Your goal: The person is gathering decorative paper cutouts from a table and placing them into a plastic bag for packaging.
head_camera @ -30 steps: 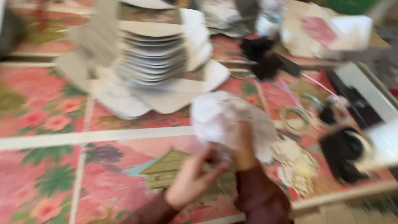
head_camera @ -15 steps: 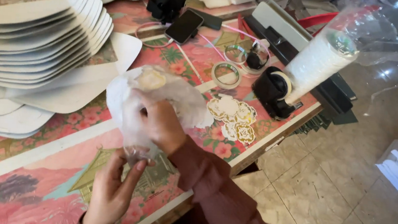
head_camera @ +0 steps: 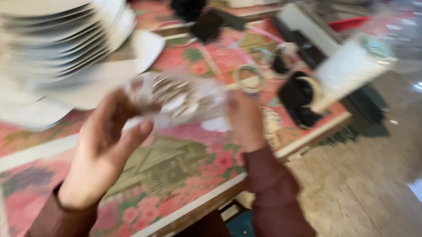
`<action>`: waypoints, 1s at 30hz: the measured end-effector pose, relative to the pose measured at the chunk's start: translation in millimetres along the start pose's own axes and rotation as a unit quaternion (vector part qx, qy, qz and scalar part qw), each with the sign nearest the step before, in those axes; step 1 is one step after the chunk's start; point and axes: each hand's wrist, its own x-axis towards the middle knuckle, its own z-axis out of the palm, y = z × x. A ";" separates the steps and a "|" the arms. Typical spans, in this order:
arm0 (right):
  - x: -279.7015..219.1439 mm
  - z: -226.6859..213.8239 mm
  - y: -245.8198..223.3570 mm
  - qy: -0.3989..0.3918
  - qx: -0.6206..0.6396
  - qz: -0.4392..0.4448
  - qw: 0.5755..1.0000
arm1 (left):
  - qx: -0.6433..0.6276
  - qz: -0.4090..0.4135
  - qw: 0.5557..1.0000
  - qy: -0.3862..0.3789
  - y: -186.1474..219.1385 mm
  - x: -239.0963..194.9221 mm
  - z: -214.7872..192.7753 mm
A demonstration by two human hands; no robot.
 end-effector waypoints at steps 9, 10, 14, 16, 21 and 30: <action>-9.5 -89.7 -85.6 0.159 0.059 -0.129 0.977 | -0.091 0.071 0.990 0.080 46.2 -6.8 -26.8; -9.7 -86.7 -89.4 0.074 0.137 -0.112 0.981 | -0.122 0.086 0.984 0.097 40.3 -11.1 -25.4; -40.9 -66.1 -117.3 -0.178 0.353 -0.163 0.904 | -0.154 0.041 0.983 0.089 28.0 -37.9 -13.3; -54.9 -68.1 -135.0 -0.201 0.271 -0.204 0.919 | -0.156 0.040 0.983 0.089 24.1 -37.8 -6.0; -77.9 -33.3 -148.9 -0.112 0.219 -0.258 0.934 | -0.061 0.000 0.995 0.078 20.3 -46.1 6.0; -93.8 -53.1 -142.2 -0.074 0.320 -0.155 0.932 | 0.207 0.080 0.973 0.060 -19.2 -69.3 -21.7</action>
